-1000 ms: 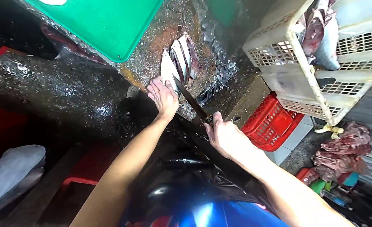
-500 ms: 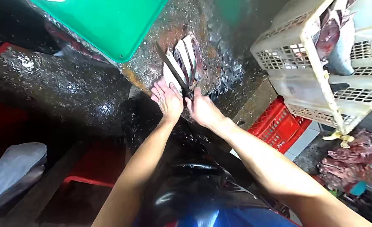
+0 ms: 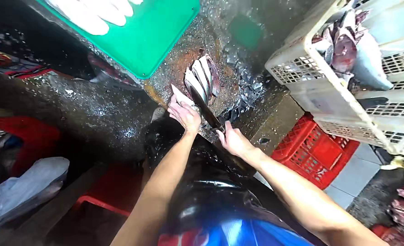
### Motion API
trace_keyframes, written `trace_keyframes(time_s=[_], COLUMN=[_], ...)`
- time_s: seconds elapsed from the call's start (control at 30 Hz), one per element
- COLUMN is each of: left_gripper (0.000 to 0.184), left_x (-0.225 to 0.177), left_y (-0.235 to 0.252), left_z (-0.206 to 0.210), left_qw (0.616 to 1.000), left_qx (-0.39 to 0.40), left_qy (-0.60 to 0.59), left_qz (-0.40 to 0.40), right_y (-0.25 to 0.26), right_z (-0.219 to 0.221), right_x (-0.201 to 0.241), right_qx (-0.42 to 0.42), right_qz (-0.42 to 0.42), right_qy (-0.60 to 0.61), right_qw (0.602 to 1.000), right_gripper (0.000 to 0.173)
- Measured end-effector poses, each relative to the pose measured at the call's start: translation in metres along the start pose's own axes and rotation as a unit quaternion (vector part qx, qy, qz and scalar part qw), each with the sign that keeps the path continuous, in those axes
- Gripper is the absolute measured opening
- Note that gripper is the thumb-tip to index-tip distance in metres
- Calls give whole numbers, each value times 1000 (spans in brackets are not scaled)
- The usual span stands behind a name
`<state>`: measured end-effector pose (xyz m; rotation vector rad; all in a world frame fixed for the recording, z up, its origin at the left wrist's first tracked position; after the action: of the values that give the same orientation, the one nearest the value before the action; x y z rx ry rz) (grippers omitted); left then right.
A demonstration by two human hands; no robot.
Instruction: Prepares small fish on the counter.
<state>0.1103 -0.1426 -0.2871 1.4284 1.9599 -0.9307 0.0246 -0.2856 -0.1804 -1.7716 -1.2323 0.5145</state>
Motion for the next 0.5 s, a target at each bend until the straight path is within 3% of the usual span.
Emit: trace_keyframes(time_s=[0.1,0.17,0.23,0.37,0.5], left_gripper=[60,84,91,72,66], left_x=[-8,-26,-36,-42,-37], left_y=[-8,-10,-13,8,39], left_z=[-23,-45,-52,-60,-95], left_qw=[998,987,955,907,907], left_qx=[26,150,242,247,237], left_qy=[-40,52,170,327,328], left_qz=[27,27,38,101,118], right_y=[-27,-38,-49,-51,-52], right_z=[-1,-6,-10,-13,4], right_x=[-5,-8,-10,-20,-27], right_qx=[-122,-230,-285,-351,-361], right_qz=[-51,-90,-92,-78,-55], right_qy=[26,74,111,145,180], right_qw=[991,966,948,922,913], right_gripper=[58,59,58,55,54])
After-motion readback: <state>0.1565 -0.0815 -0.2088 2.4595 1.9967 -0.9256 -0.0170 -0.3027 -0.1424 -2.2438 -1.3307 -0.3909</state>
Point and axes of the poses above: each hand's wrist, its own y-axis towards the middle knuckle, its own z-axis out of the palm, x = y × z, the point moved 1 cm from there along y, towards the middle knuckle, and after that the axes turned 8 degrees about x, right-handed, at the moved point
